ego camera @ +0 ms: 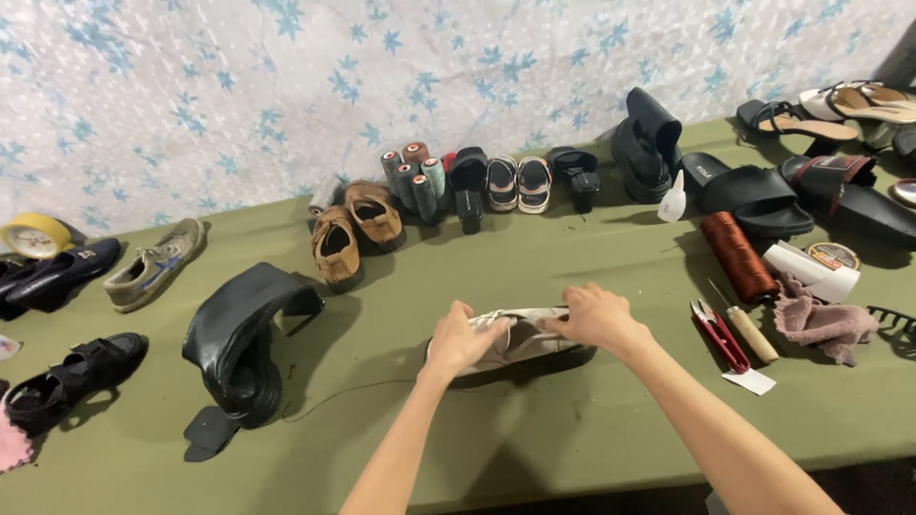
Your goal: The person picks up a white slip-on shoe and a spool of brown thread, then cuts a length of thread using pliers. They thread a needle and begin sewing the shoe's sole to the upper part of the shoe using a stitching awl to guide the needle through the material.
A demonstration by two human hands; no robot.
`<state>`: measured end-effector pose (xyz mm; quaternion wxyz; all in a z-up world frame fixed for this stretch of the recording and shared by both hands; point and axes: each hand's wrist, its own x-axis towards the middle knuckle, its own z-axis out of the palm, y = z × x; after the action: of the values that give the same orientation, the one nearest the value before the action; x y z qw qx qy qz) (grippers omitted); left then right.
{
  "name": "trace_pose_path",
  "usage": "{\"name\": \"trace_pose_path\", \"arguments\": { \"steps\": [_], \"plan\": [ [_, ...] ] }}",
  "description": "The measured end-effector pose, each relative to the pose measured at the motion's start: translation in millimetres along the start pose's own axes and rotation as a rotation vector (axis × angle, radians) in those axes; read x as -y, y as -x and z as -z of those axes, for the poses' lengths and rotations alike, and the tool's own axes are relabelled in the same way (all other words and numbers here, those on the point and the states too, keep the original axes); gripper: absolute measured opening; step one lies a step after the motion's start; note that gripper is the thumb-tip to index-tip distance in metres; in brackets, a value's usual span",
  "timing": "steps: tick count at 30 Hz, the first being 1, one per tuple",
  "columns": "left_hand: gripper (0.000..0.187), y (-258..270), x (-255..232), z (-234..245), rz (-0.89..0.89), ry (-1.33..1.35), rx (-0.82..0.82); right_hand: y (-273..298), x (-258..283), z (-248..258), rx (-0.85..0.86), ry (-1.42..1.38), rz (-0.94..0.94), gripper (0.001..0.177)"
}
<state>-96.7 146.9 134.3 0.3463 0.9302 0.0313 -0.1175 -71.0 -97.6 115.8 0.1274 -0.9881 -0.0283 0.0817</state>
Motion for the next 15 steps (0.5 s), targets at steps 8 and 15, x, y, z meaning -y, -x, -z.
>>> {"name": "trace_pose_path", "arguments": {
  "steps": [8,15],
  "plan": [
    [0.084,-18.1,-19.6,-19.4,-0.047,-0.202,0.115,-81.8,-17.2,-54.3,0.152,0.22,-0.079,0.048],
    [0.044,-79.6,14.9,-49.2,-0.144,-0.328,-0.11,-82.0,-34.9,-79.5,-0.168,0.162,-0.015,0.025]
  ]
}}
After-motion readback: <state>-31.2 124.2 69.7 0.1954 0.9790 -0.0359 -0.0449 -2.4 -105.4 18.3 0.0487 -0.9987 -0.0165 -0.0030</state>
